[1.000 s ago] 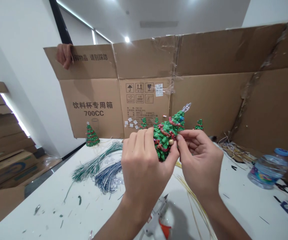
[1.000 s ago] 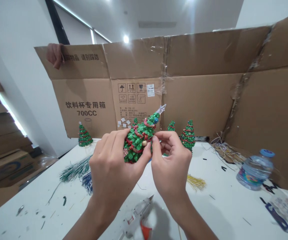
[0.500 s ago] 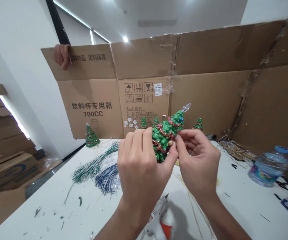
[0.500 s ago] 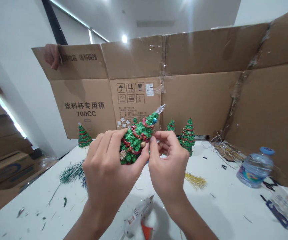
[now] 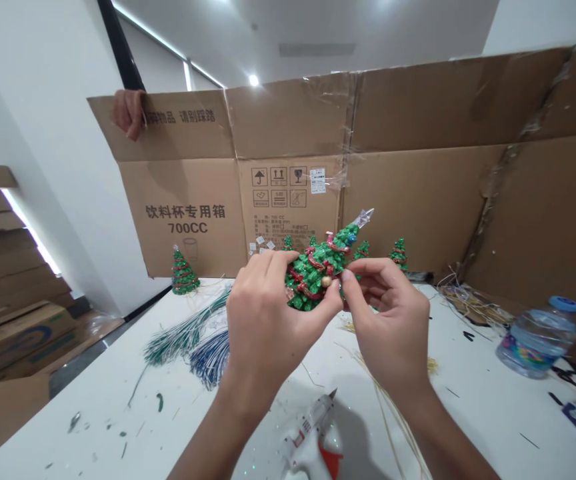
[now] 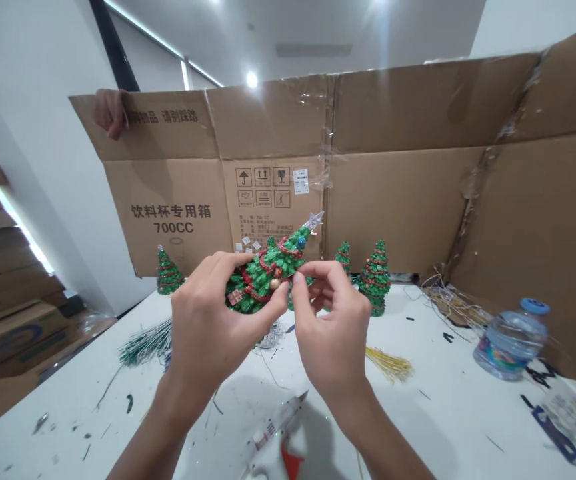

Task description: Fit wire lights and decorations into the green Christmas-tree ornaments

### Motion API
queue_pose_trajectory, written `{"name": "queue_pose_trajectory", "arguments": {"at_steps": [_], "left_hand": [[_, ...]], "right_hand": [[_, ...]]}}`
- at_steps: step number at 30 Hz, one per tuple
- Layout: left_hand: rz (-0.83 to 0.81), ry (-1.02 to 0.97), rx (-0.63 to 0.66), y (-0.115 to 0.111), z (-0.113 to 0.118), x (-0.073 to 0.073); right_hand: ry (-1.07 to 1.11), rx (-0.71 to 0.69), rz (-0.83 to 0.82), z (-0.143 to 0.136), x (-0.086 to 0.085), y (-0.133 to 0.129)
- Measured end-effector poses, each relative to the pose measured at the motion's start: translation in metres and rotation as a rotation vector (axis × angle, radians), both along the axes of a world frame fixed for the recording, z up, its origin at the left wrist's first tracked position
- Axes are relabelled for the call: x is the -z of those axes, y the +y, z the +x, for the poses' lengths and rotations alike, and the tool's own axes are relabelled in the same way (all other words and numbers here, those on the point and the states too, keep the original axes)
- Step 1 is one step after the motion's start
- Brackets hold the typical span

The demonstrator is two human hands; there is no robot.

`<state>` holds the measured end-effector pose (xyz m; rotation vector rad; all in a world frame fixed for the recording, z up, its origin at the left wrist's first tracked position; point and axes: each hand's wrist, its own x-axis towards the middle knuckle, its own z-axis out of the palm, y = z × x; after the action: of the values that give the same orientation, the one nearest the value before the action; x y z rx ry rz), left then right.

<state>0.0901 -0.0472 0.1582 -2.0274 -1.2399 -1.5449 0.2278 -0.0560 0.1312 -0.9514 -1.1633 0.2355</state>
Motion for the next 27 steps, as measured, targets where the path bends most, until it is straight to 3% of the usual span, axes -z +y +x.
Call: {"name": "queue_pose_trajectory", "arguments": {"at_steps": [11,19,27], "left_hand": [[-0.029,-0.053,0.057,-0.0014,0.0006,-0.0018],[-0.003,-0.076,-0.027,-0.0002,0.0046,0.0015],[-0.079,-0.112,0.0,-0.0002,0.004,0.0009]], "right_hand": [[-0.091,0.103,0.042,0.0021,-0.0016,-0.0028],[-0.086,0.059,0.059,0.003,-0.0021,-0.0027],[-0.185,0.058,0.142,0.0064,-0.0013,0.0034]]}}
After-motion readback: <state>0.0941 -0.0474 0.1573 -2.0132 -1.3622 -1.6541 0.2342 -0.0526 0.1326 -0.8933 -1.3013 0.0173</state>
